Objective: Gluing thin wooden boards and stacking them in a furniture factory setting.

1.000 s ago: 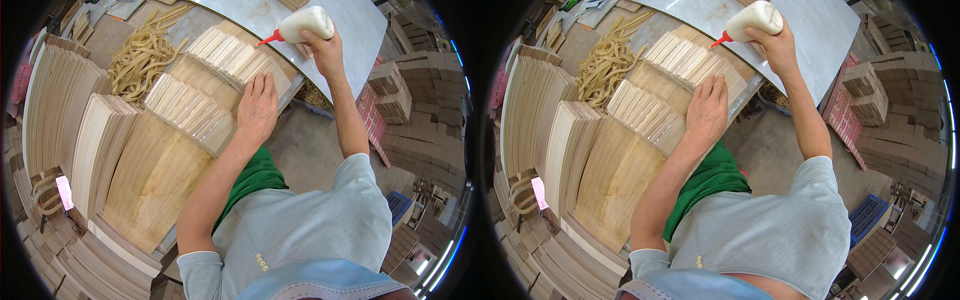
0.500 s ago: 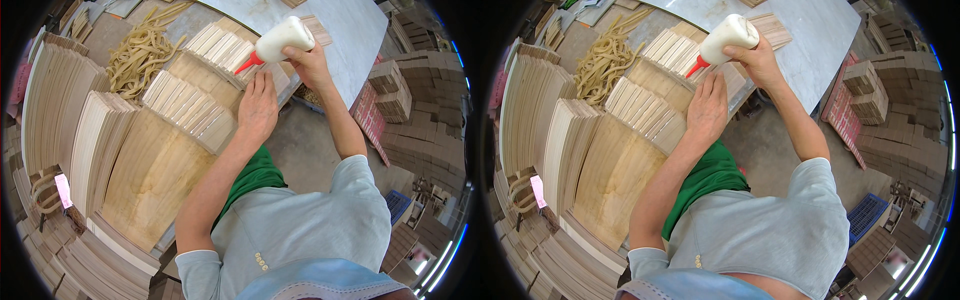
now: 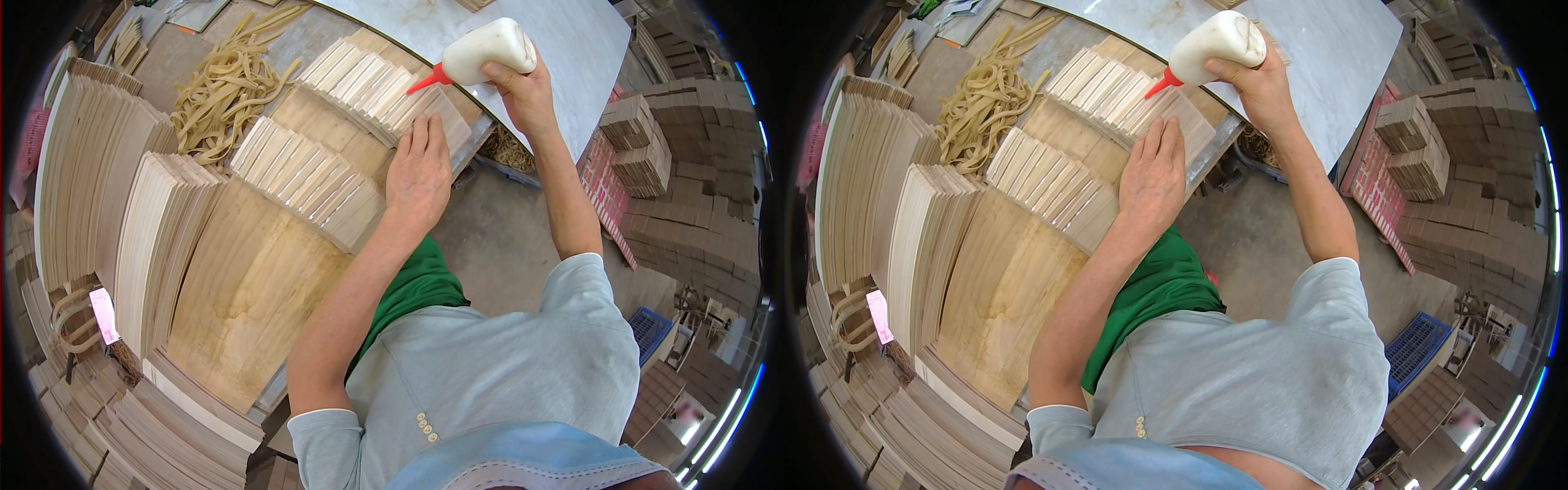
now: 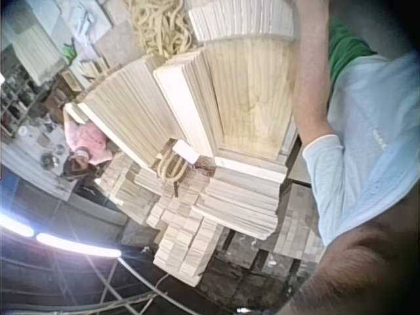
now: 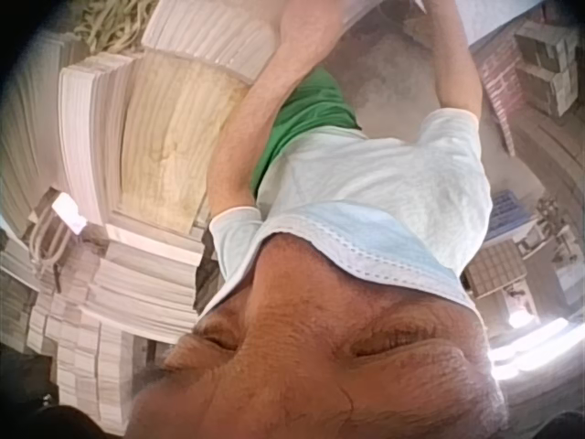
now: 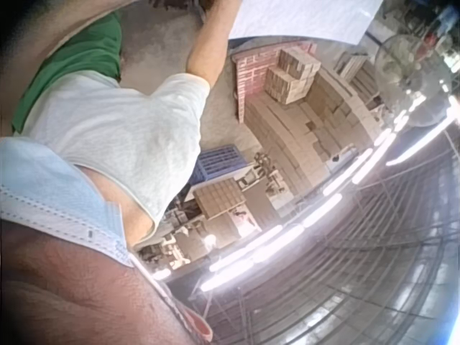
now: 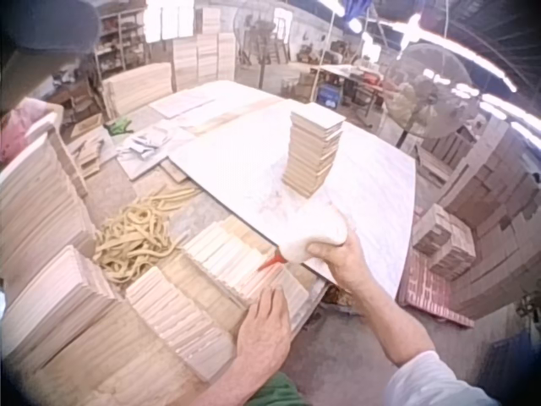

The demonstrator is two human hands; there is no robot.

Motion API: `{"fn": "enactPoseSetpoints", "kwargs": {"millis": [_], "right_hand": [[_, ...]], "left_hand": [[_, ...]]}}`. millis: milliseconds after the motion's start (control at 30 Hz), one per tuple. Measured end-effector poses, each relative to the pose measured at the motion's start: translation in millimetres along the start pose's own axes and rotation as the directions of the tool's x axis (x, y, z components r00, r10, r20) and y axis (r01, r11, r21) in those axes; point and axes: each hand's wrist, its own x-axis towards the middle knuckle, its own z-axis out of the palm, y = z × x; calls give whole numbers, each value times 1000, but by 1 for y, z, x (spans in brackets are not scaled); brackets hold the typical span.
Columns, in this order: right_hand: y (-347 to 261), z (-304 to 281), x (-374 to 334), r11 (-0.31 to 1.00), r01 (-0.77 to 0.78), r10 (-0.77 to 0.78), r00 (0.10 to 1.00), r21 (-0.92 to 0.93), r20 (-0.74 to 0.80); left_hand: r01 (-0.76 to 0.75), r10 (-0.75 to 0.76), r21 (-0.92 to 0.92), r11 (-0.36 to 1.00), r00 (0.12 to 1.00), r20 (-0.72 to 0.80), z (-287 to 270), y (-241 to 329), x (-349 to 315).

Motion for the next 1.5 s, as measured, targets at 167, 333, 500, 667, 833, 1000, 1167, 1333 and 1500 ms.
{"fn": "enactPoseSetpoints", "kwargs": {"millis": [167,333,500,667,833,1000,1167,1333,1500], "right_hand": [[-2,-13,7,996,16,-21,999,-92,-49],[-13,-14,1,993,94,-102,989,-74,-104],[-18,-8,-15,990,-3,5,1000,142,-15],[-10,6,-27,983,-87,83,996,163,27],[-6,16,-28,986,-128,125,992,111,28],[0,15,-26,986,-137,132,990,98,56],[0,12,-26,994,-87,87,996,64,3],[-7,-1,-16,1000,25,-24,999,-13,32],[-9,-16,-8,992,42,-45,999,-120,-19]], "left_hand": [[-1,1,-2,1000,1000,8,0,1,-1],[5,-5,4,1000,1000,13,2,3,-2],[18,-18,9,1000,995,99,-3,6,1],[1,-1,5,1000,999,-32,6,9,-5],[-3,3,20,1000,1000,-15,5,10,-4],[-2,2,8,1000,1000,-24,6,10,-3],[0,0,-3,1000,1000,-24,6,9,-4],[-4,4,-8,1000,1000,-27,7,9,-5],[-1,0,-8,1000,1000,-31,8,9,-6]]}}
